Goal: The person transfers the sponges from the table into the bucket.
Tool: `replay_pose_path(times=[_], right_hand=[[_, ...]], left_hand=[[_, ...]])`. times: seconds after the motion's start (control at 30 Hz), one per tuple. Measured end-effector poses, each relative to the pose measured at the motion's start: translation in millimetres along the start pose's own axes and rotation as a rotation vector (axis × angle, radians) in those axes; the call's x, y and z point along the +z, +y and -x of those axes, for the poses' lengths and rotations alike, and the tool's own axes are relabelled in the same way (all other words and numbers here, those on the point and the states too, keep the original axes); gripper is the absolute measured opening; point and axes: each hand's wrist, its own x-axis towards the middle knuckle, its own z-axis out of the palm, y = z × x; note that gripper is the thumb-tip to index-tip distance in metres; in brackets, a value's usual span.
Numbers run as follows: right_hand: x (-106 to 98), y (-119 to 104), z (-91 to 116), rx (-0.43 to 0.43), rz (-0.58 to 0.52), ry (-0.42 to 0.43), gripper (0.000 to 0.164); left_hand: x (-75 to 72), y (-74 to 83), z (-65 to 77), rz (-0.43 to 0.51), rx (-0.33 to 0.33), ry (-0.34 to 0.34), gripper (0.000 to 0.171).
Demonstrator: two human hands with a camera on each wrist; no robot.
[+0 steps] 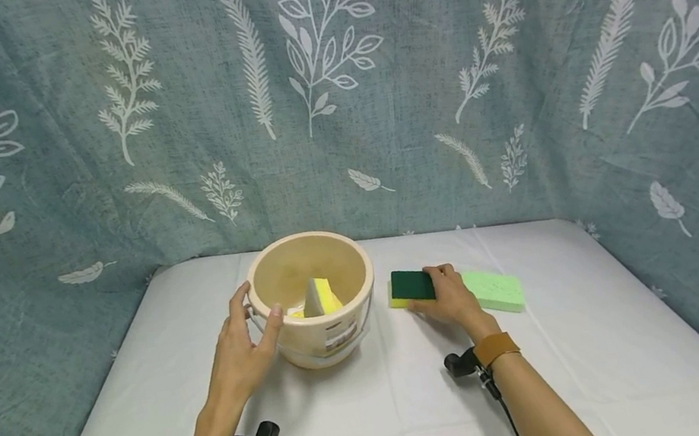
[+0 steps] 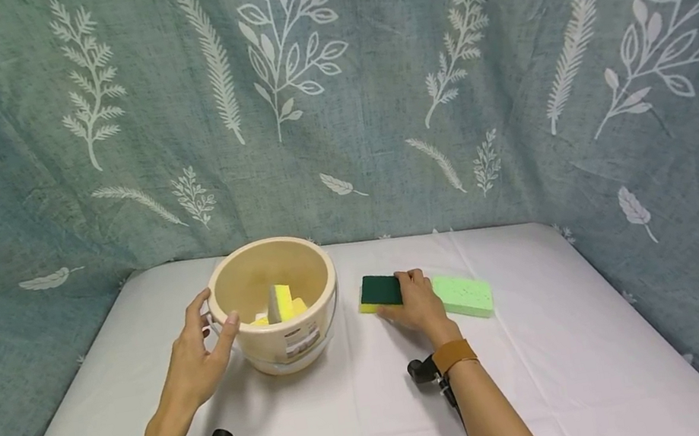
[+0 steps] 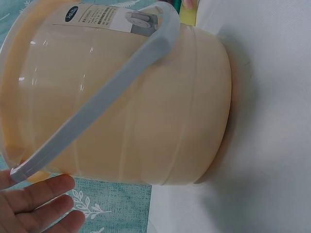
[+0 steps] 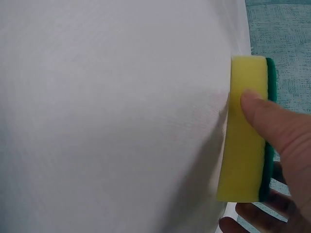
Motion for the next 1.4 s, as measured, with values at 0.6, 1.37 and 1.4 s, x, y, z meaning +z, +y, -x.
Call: replay_pose_path(times=[0.6, 1.37, 1.4], right_hand=[[7.7, 8.5, -0.1, -0.01, -0.037, 0.061, 0.085], [0.9, 5.2, -0.8, -0.027, -0.052, 0.075, 0.085], [0.0, 4.8, -0.6, -0.029, -0.053, 0.077, 0.085]], left_hand=[[0.8, 3.0, 3.4, -0.008, 0.012, 0.01, 0.077], [0.8, 3.5, 1.7, -0.006, -0.016, 0.001, 0.079], [0.9, 3.6, 1.5, -0.005, -0.017, 0.001, 0.079]])
